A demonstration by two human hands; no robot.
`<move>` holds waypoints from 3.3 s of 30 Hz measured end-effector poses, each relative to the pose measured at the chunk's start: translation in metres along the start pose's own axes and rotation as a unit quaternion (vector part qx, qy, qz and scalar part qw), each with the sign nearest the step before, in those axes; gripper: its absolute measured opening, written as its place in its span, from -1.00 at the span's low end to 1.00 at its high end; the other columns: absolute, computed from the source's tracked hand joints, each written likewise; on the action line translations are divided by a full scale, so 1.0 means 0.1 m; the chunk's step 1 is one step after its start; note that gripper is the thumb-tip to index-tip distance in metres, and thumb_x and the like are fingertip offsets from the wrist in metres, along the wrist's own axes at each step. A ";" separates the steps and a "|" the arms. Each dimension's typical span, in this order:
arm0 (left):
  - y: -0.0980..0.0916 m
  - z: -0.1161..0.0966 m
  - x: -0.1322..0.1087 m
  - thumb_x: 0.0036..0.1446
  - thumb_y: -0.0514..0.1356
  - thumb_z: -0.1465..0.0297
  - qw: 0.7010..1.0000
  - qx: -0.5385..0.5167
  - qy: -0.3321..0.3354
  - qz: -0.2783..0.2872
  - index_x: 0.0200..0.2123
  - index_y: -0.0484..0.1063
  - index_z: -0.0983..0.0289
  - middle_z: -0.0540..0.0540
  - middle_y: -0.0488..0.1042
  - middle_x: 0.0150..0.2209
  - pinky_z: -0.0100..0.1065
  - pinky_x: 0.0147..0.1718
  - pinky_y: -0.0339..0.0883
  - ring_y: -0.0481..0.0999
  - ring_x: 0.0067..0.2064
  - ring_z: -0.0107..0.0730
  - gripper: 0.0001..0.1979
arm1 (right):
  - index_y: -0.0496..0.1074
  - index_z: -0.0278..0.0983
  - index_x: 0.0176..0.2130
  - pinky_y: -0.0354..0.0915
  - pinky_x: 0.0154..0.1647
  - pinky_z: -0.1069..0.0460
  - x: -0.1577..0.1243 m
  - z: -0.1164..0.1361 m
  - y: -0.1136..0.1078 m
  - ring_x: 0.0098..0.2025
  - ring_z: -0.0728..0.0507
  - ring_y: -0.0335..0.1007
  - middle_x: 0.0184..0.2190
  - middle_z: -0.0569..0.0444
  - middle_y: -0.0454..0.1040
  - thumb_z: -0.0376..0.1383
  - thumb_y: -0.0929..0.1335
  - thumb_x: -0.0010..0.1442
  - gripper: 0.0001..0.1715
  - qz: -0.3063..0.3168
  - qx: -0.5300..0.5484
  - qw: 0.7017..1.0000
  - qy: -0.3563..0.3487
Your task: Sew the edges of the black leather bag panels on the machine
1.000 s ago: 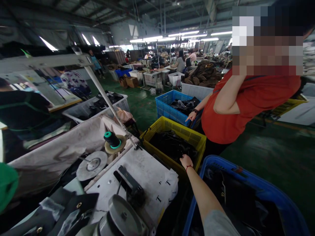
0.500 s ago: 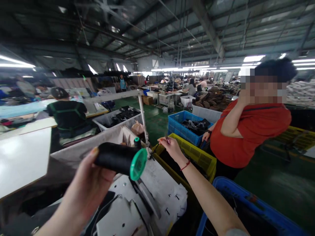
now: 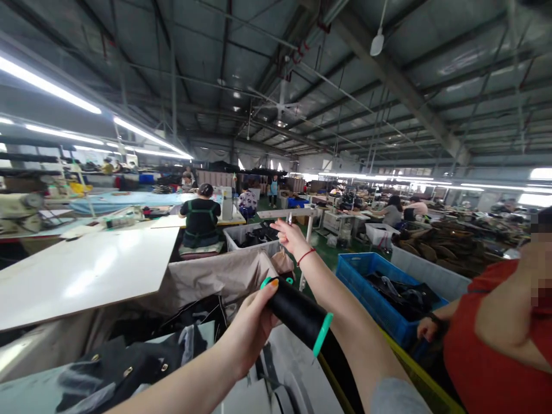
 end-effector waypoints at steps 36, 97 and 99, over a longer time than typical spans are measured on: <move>0.74 0.13 0.73 0.33 0.01 0.44 0.996 -0.063 0.040 0.055 -0.21 0.39 0.37 0.04 0.59 -0.35 -0.50 -0.36 0.50 0.58 -0.33 -0.46 -0.82 | 0.52 -0.33 -0.32 0.25 -0.23 0.07 -3.02 -0.29 -2.89 -0.30 -0.11 0.41 -0.35 0.02 0.53 -0.08 0.33 0.21 -0.64 -0.055 -0.450 0.891 -0.023; 0.82 0.64 1.27 0.23 0.14 0.48 0.994 -0.089 0.053 -0.019 -0.36 0.39 0.35 0.02 0.48 -0.49 -0.54 -0.55 0.48 0.51 -0.53 -0.51 -0.90 | 0.46 -0.24 -0.28 0.15 -0.36 0.12 -2.00 -0.71 -2.09 -0.29 -0.04 0.45 -0.35 0.11 0.54 -0.08 0.36 0.23 -0.73 -0.203 -0.572 0.792 -0.067; 0.82 0.64 1.26 0.23 0.14 0.48 0.995 -0.089 0.052 -0.021 -0.34 0.40 0.35 0.03 0.49 -0.46 -0.53 -0.53 0.49 0.52 -0.51 -0.50 -0.91 | 0.45 -0.24 -0.29 0.15 -0.36 0.12 -2.00 -0.71 -2.10 -0.28 -0.05 0.45 -0.34 0.10 0.54 -0.06 0.35 0.24 -0.70 -0.208 -0.573 0.790 -0.063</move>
Point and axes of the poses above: each hand's wrist, its own x-axis towards the middle knuckle, its own y-axis out of the palm, z = x × y, the point moved 8 cm from there along x, towards the middle knuckle
